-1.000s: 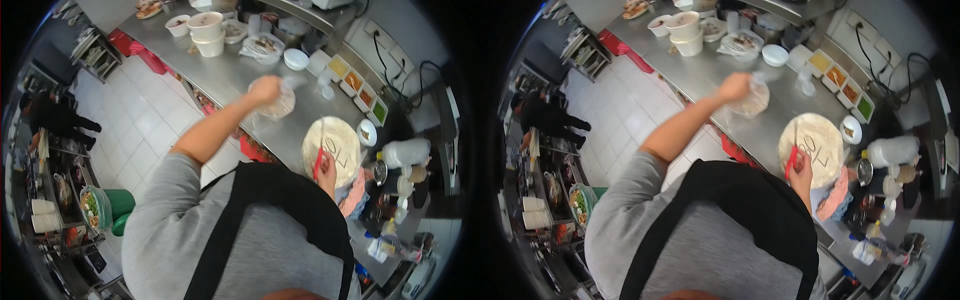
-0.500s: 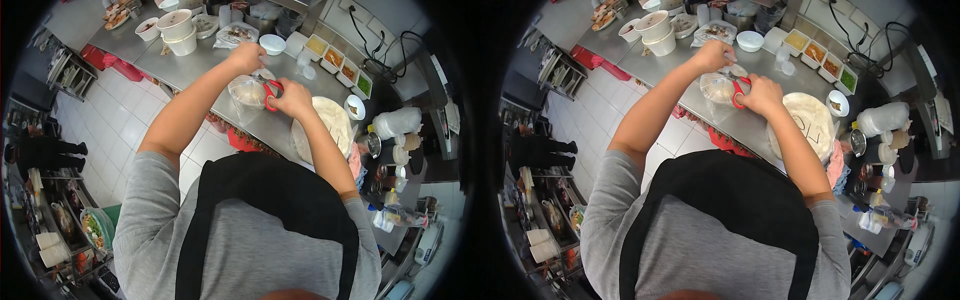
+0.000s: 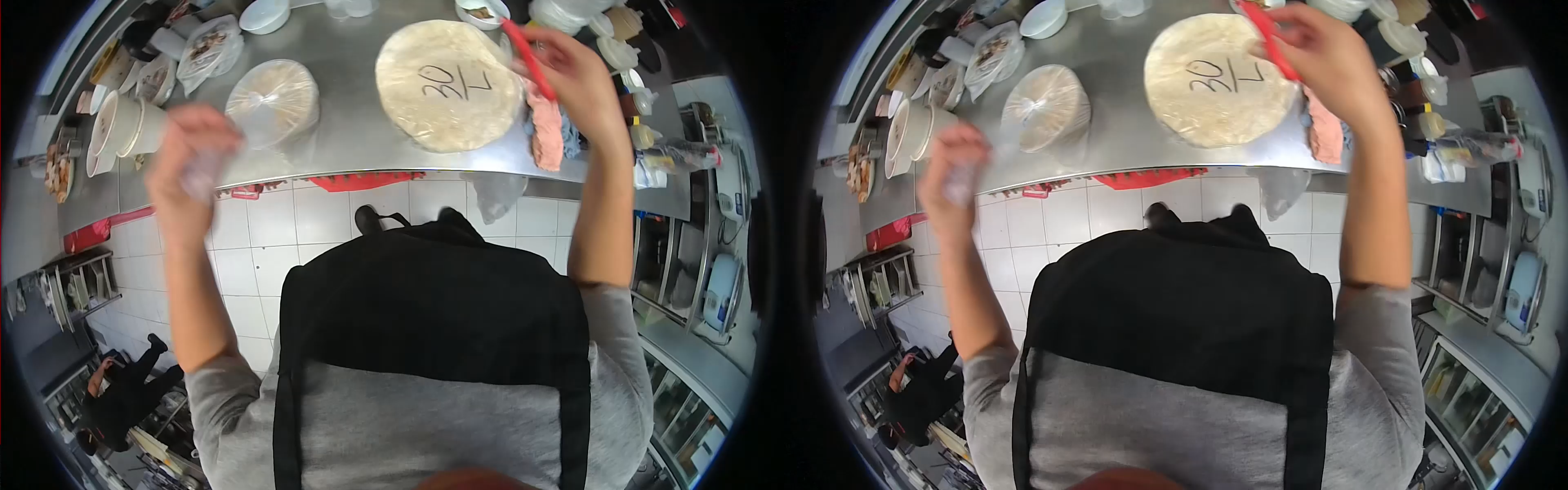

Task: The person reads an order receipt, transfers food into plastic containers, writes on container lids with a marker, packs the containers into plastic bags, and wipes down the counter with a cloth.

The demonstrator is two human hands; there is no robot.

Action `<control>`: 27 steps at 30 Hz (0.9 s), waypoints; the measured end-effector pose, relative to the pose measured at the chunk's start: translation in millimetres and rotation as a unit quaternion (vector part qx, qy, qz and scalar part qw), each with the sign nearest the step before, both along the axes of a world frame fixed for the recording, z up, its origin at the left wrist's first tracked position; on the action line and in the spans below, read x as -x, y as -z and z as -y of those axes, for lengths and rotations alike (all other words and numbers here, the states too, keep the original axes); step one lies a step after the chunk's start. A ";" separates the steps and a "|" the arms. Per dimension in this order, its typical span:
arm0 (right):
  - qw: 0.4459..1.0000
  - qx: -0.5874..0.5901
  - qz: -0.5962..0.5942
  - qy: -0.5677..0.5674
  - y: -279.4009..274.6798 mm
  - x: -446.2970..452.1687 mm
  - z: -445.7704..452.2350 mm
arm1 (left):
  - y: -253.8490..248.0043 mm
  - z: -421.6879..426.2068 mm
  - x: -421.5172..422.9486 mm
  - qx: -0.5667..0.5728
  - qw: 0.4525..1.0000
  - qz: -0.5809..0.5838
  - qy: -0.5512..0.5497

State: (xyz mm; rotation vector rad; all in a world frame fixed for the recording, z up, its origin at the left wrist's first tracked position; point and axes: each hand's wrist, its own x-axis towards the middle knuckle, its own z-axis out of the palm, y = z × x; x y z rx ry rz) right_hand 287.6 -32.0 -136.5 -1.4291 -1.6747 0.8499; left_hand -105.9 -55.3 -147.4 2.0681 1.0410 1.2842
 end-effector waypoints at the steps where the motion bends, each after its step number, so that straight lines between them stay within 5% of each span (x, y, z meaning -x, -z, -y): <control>1: 0.999 0.003 -0.011 0.041 3.5 -21.7 18.5 | 20.6 24.7 -12.5 0.040 0.999 -0.030 -0.008; 3: 0.992 0.070 -0.015 0.103 3.0 -60.5 61.0 | 88.4 67.8 -41.4 0.161 0.984 -0.069 -0.039; 5: 0.986 0.116 -0.025 0.117 6.4 -96.3 102.5 | 176.3 106.1 -88.7 0.301 0.952 0.047 -0.037; 8: 0.974 0.165 -0.026 0.153 14.7 -146.0 152.6 | 295.5 135.7 -177.3 0.327 0.943 0.063 0.002; 9: 0.971 0.169 -0.030 0.166 18.8 -162.3 168.5 | 296.9 138.9 -221.6 0.362 0.931 0.046 -0.019; 14: 0.955 0.200 -0.032 0.218 30.4 -222.3 236.0 | 325.5 99.8 -377.9 0.154 0.988 0.017 -0.004; 18: 0.937 0.239 -0.030 0.255 26.5 -243.5 273.0 | 378.7 78.7 -425.3 0.102 0.990 -0.096 0.025; 20: 0.935 0.237 -0.058 0.256 23.3 -259.5 291.3 | 411.7 66.1 -442.2 0.143 0.941 -0.296 0.076; 21: 0.929 0.257 -0.071 0.258 15.8 -266.8 296.5 | 434.5 59.2 -448.5 0.057 0.948 -0.300 0.093; 22: 0.926 0.264 -0.097 0.251 7.0 -276.8 305.2 | 401.8 54.9 -453.6 0.083 0.926 -0.352 0.109; 24: 0.931 0.255 -0.105 0.239 -13.8 -296.7 304.5 | 430.5 37.8 -467.1 0.036 0.972 -0.229 0.047; 27: 0.957 0.143 0.022 0.249 -49.0 -324.5 274.2 | 429.2 4.5 -467.2 0.130 0.907 -0.386 0.105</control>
